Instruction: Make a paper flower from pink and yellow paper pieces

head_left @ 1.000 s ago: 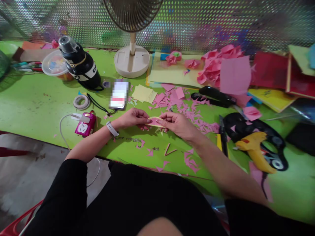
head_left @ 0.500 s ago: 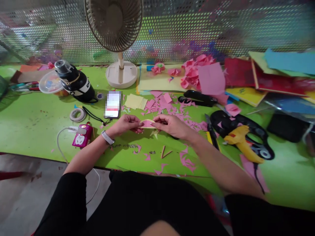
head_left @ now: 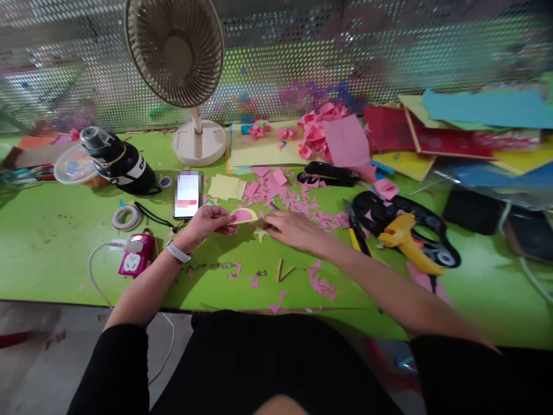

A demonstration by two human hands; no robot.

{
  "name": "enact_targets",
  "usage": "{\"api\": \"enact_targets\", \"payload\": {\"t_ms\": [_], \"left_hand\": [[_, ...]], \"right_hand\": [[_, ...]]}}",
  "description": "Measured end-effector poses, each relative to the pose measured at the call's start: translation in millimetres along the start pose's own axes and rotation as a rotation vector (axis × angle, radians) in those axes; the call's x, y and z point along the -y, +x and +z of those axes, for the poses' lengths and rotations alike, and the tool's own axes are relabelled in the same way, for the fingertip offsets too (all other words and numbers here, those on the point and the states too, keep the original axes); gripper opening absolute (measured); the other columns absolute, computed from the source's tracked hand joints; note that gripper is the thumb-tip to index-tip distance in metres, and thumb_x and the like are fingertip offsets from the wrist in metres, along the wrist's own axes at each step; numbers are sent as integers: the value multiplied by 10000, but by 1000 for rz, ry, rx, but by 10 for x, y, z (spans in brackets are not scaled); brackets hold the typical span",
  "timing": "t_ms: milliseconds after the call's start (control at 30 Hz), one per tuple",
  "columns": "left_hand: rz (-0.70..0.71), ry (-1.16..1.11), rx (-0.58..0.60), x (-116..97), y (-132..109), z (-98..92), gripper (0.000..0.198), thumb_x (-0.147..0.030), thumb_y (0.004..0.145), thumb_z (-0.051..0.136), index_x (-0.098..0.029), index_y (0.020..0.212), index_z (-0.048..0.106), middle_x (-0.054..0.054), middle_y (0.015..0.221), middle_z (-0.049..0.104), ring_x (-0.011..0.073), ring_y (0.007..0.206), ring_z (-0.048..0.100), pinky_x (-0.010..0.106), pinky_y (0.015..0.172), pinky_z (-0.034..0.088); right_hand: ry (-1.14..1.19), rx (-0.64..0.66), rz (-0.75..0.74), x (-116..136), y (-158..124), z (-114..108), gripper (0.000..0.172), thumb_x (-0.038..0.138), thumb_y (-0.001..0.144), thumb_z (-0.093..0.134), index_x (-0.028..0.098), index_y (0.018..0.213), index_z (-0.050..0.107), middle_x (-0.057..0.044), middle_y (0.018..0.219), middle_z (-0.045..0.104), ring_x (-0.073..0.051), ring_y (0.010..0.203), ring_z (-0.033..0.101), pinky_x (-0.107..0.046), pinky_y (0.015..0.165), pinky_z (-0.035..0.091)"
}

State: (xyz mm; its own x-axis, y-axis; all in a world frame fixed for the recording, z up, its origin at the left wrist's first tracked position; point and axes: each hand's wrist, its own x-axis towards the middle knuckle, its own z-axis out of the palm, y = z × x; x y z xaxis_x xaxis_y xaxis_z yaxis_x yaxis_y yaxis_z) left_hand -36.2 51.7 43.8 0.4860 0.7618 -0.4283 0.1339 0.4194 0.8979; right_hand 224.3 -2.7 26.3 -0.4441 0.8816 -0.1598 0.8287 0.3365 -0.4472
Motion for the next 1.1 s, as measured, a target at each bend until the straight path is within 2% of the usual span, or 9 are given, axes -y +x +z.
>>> {"api": "enact_targets", "payload": {"t_ms": [167, 333, 500, 600, 700, 800, 967, 1033, 1100], "left_hand": [[-7, 9, -3, -4, 6, -6, 324, -324, 761, 906, -85, 896, 735, 76, 788, 791, 118, 687, 756, 227, 702, 633], [-30, 11, -41, -14, 12, -9, 255, -282, 801, 881, -98, 890, 728, 63, 771, 786, 114, 675, 749, 243, 724, 643], [-1, -20, -74, 14, 49, -30, 278, -294, 783, 894, -101, 887, 722, 53, 760, 780, 108, 661, 745, 228, 702, 644], [14, -27, -87, 54, 79, -51, 288, -298, 778, 898, -102, 883, 714, 51, 753, 777, 106, 652, 742, 235, 708, 647], [32, -38, -118, 62, 86, -68, 265, -287, 800, 882, -103, 876, 706, 55, 758, 777, 112, 663, 749, 235, 706, 646], [50, -58, -145, 36, 78, -72, 220, -256, 832, 855, -104, 873, 702, 55, 773, 778, 111, 679, 753, 225, 704, 640], [40, -68, -181, 14, 80, -41, 151, -205, 884, 800, -105, 865, 689, 41, 754, 768, 100, 663, 741, 216, 695, 624], [30, -67, -173, 16, 76, -23, 150, -198, 889, 796, -101, 861, 685, 39, 747, 765, 94, 656, 738, 209, 692, 620], [35, -68, -162, 17, 64, -9, 149, -195, 890, 795, -98, 862, 686, 39, 747, 763, 89, 652, 735, 202, 687, 616]], "right_hand": [[24, -183, 106, -216, 101, -288, 234, 170, 963, 499, 188, 1036, 721, -125, 1088, 730, -224, 827, 679, -395, 688, 588], [-155, -566, 299, -853, 79, -656, 398, 220, 919, 580, 173, 1312, 628, -193, 1326, 646, -351, 1204, 599, -525, 974, 515], [-95, -455, 317, -1573, 11, -696, 535, 479, 933, 611, 127, 1336, 608, -252, 1262, 672, -415, 1176, 582, -572, 1007, 435], [-25, -466, 240, -1674, -24, -702, 519, 615, 943, 541, 236, 1280, 650, -168, 1182, 709, -415, 1187, 578, -579, 1026, 422], [-15, -515, 233, -1405, -160, -753, 489, 641, 940, 512, 308, 1263, 668, -134, 1163, 708, -446, 1191, 595, -630, 1003, 445], [-60, -457, 199, -818, -424, -699, 505, 576, 954, 550, 224, 1297, 667, -191, 1173, 710, -455, 1121, 648, -644, 926, 510], [-67, -150, -117, 215, -765, -191, 360, 340, 1028, 513, 226, 1340, 652, -141, 1139, 749, -308, 963, 724, -497, 794, 626], [-115, -74, -173, 397, -753, 8, 355, 244, 1006, 530, 181, 1332, 655, -153, 1139, 748, -298, 970, 728, -469, 793, 636], [-132, -69, -164, 398, -666, 110, 353, 216, 998, 526, 172, 1322, 659, -151, 1138, 744, -292, 983, 727, -459, 779, 645]]}}
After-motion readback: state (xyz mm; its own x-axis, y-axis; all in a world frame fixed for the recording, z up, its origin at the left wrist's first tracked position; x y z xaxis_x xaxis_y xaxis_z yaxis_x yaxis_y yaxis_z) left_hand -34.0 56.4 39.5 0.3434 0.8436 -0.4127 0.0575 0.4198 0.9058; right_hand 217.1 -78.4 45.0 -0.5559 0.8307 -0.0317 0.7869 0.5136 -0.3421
